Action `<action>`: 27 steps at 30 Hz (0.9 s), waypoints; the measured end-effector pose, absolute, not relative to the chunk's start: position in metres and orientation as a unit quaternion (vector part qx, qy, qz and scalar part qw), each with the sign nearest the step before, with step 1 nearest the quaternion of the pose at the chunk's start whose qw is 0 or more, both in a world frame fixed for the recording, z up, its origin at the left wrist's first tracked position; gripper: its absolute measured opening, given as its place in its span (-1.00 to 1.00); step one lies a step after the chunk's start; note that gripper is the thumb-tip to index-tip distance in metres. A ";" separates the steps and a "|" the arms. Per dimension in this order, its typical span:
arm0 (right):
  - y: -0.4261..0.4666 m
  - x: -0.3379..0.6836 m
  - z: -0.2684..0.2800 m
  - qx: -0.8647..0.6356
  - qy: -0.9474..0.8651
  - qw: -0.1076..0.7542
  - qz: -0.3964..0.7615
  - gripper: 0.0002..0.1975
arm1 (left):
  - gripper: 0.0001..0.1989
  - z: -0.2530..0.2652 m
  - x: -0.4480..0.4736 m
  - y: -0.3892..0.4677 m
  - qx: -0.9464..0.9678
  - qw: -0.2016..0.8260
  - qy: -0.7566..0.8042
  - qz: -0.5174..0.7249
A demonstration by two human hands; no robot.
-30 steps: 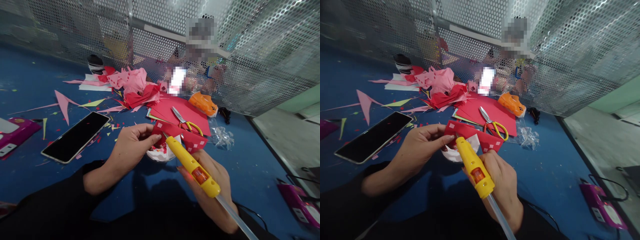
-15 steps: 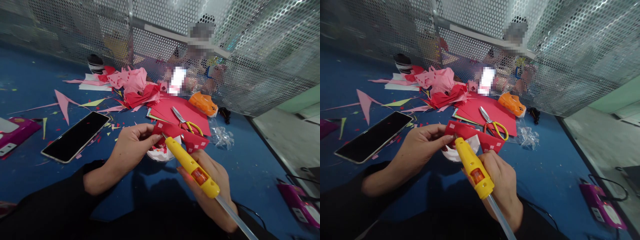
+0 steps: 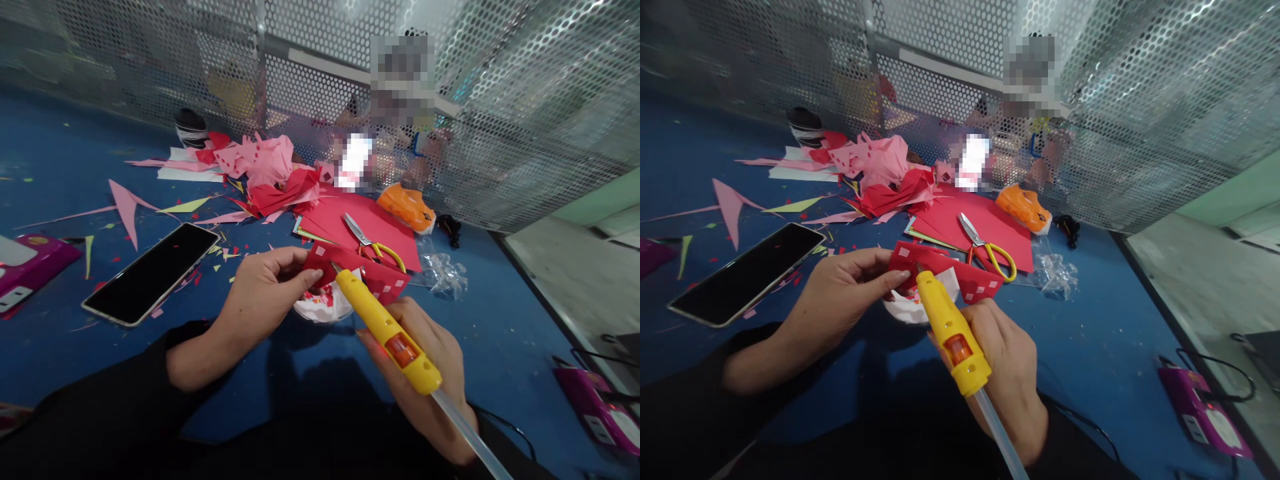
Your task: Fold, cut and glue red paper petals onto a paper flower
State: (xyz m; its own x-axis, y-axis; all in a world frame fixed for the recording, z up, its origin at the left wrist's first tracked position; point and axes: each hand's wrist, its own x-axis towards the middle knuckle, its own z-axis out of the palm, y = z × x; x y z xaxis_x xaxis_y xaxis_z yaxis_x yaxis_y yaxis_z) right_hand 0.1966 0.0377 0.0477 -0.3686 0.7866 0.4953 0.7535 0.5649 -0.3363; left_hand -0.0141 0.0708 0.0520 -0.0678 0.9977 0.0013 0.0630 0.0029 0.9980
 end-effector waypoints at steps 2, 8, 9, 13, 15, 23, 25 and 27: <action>0.038 0.196 0.049 -0.468 -0.827 0.310 0.027 -0.84 | -0.84 0.052 -0.014 0.071 0.499 0.470 0.528 0.502; 0.038 0.197 0.053 -0.449 -0.818 0.341 0.113 -0.78 | -0.88 0.053 -0.013 0.072 0.486 0.483 0.518 0.512; 0.038 0.198 0.053 -0.450 -0.812 0.351 0.123 -0.80 | -0.88 0.053 -0.013 0.072 0.484 0.485 0.517 0.513; 0.039 0.201 0.053 -0.467 -0.797 0.367 0.113 -0.86 | -0.88 0.053 -0.013 0.072 0.481 0.487 0.524 0.506; 0.040 0.201 0.053 -0.475 -0.797 0.359 0.107 -0.86 | -0.86 0.053 -0.014 0.072 0.486 0.480 0.530 0.503; 0.041 0.202 0.055 -0.448 -0.803 0.341 0.194 -0.84 | -0.84 0.051 -0.015 0.074 0.470 0.467 0.536 0.523; 0.041 0.206 0.058 -0.442 -0.775 0.373 0.255 -0.86 | -0.83 0.048 -0.017 0.075 0.459 0.473 0.532 0.531; 0.043 0.212 0.062 -0.452 -0.734 0.408 0.303 -0.83 | -0.83 0.046 -0.018 0.077 0.452 0.479 0.532 0.532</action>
